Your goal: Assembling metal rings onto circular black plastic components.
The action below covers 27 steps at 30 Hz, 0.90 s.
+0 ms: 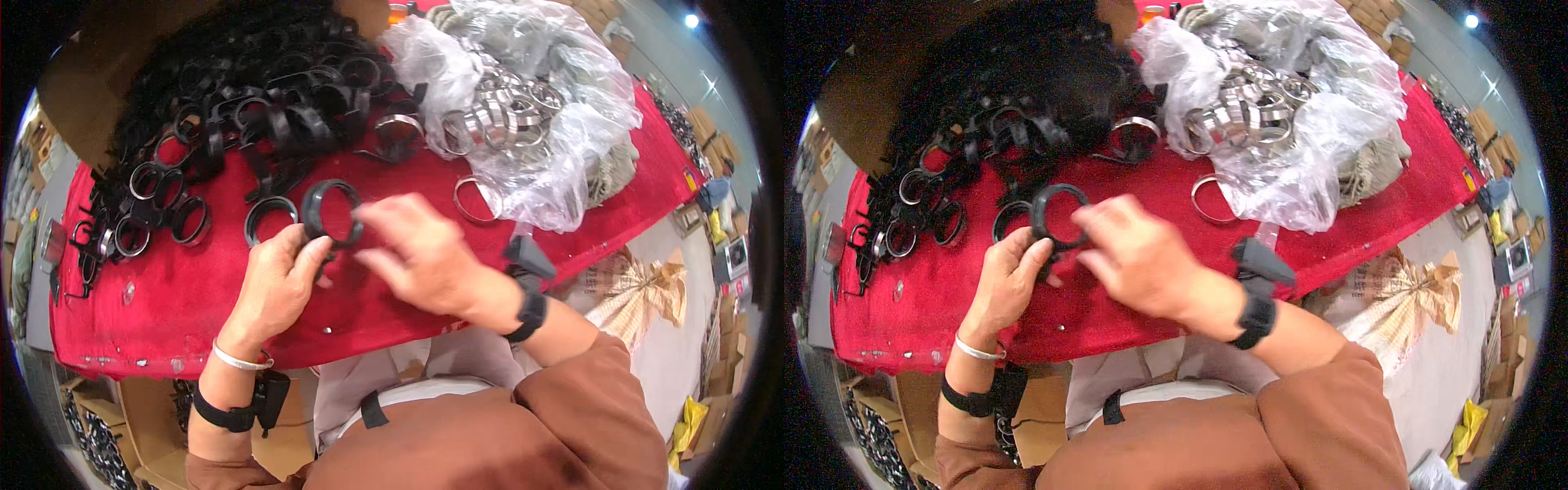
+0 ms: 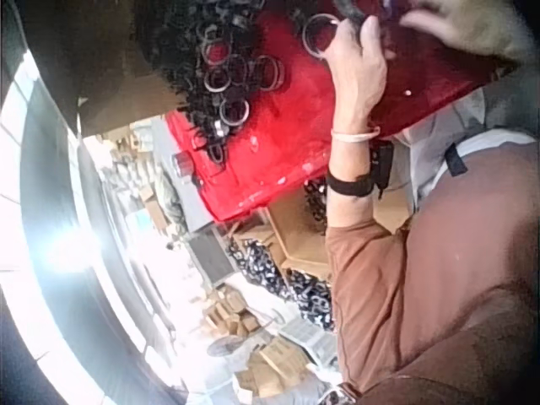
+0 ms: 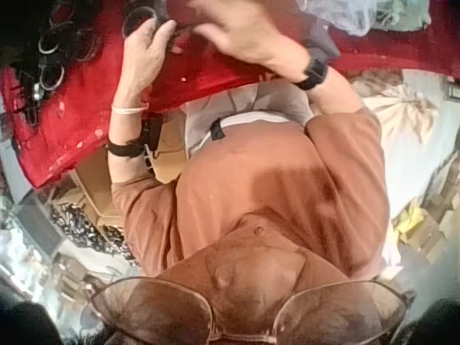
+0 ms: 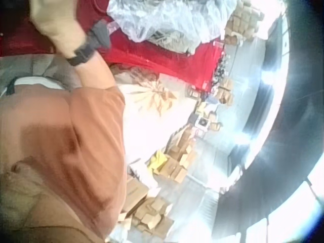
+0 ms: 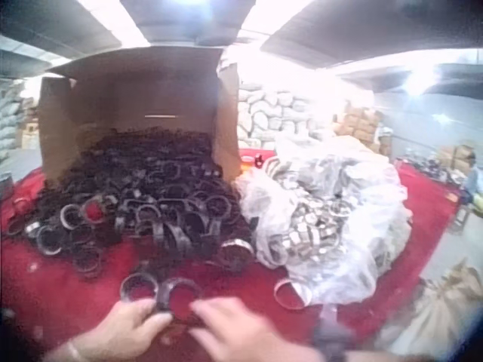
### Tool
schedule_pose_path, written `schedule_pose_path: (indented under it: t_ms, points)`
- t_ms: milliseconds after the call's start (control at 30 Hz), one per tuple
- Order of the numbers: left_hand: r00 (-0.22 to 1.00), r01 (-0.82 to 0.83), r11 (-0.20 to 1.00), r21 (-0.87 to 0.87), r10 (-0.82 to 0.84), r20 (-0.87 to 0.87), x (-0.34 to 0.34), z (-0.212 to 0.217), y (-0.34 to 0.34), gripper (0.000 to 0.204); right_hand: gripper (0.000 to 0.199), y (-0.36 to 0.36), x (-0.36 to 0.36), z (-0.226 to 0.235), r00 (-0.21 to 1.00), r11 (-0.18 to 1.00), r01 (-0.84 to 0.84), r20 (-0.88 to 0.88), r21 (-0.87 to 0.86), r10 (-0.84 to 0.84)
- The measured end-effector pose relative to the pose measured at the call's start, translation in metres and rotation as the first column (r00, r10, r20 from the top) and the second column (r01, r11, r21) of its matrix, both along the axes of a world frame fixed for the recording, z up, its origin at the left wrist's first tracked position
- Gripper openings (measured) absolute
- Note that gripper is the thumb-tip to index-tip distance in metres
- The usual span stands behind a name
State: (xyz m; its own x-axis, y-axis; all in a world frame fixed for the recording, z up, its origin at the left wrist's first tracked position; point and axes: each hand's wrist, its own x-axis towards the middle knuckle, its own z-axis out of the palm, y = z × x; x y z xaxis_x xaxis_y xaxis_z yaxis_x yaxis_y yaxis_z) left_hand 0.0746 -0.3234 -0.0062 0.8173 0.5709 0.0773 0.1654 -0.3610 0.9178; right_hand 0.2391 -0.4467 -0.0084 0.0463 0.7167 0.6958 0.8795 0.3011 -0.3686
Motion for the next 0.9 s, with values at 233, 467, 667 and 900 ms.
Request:
schedule_pose_path:
  t_ms: [233, 467, 667, 900]
  points:
    - [0.980, 0.020, 0.845, -0.535, 0.089, 0.177, 0.006, 0.007, -0.025, 0.019, 0.068, -0.052, 0.100, 0.006, 0.707, 0.564, 0.707, 0.462, -0.427, -0.536]
    - [0.946, -0.069, 0.686, -0.724, 0.275, 0.171, 0.027, -0.004, -0.046, 0.021, 0.076, -0.056, 0.074, 0.007, 0.951, 0.961, 0.255, 0.208, -0.109, -0.229]
    - [0.948, -0.065, 0.708, -0.703, 0.264, 0.178, 0.051, -0.008, -0.053, 0.027, 0.080, -0.058, 0.059, 0.010, 0.994, 1.000, -0.003, 0.113, -0.024, 0.006]
    - [0.940, 0.210, 0.594, -0.777, 0.095, 0.327, 0.063, -0.010, -0.051, 0.027, 0.076, -0.058, 0.052, -0.009, 0.937, 0.962, -0.273, -0.225, 0.004, 0.267]
